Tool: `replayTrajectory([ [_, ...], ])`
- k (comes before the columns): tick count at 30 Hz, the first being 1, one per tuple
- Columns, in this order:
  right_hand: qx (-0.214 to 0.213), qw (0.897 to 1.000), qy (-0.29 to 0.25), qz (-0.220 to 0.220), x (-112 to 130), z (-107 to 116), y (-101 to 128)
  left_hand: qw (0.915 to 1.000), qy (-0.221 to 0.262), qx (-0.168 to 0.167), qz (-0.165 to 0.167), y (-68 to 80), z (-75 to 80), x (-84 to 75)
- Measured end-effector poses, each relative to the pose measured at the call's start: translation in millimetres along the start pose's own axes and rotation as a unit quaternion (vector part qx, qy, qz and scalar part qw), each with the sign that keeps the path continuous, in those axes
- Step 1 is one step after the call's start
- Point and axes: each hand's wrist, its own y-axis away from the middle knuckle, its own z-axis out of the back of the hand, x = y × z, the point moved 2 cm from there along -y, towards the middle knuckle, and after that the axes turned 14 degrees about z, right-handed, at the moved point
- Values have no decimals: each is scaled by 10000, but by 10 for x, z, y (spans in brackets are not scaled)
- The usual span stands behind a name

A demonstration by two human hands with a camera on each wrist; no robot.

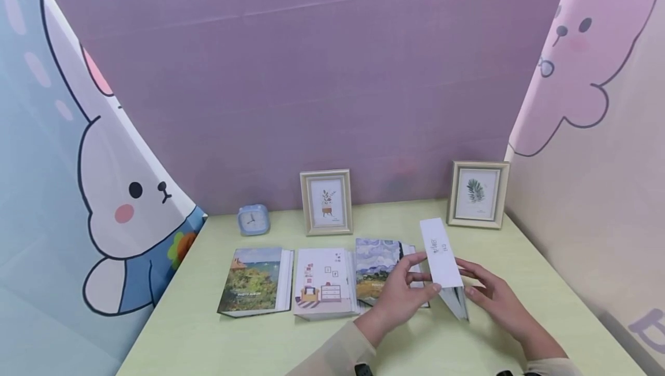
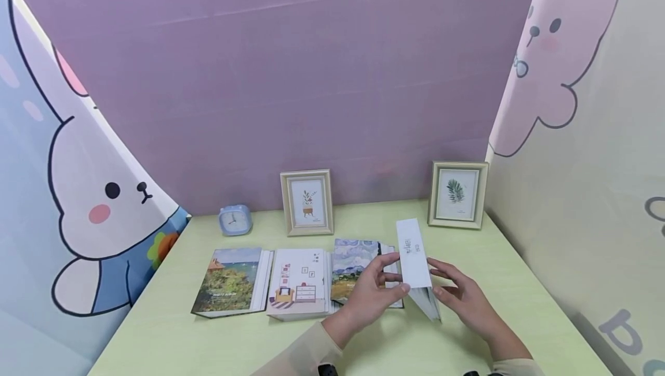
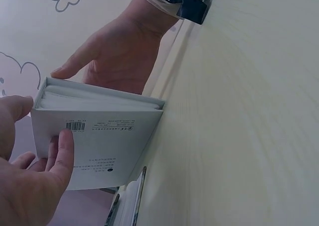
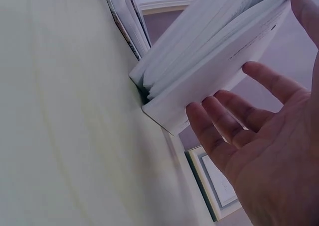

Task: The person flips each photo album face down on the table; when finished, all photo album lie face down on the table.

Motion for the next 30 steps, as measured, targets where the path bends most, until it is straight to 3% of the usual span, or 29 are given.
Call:
replayTrajectory([
  [19,-282,9983,-399,312,75,52,-32,9998,27,213,-28,35,-67,-61],
  [30,-392,9957,-809,202,23,68,-2,9985,-168,334,-409,24,-115,-42],
])
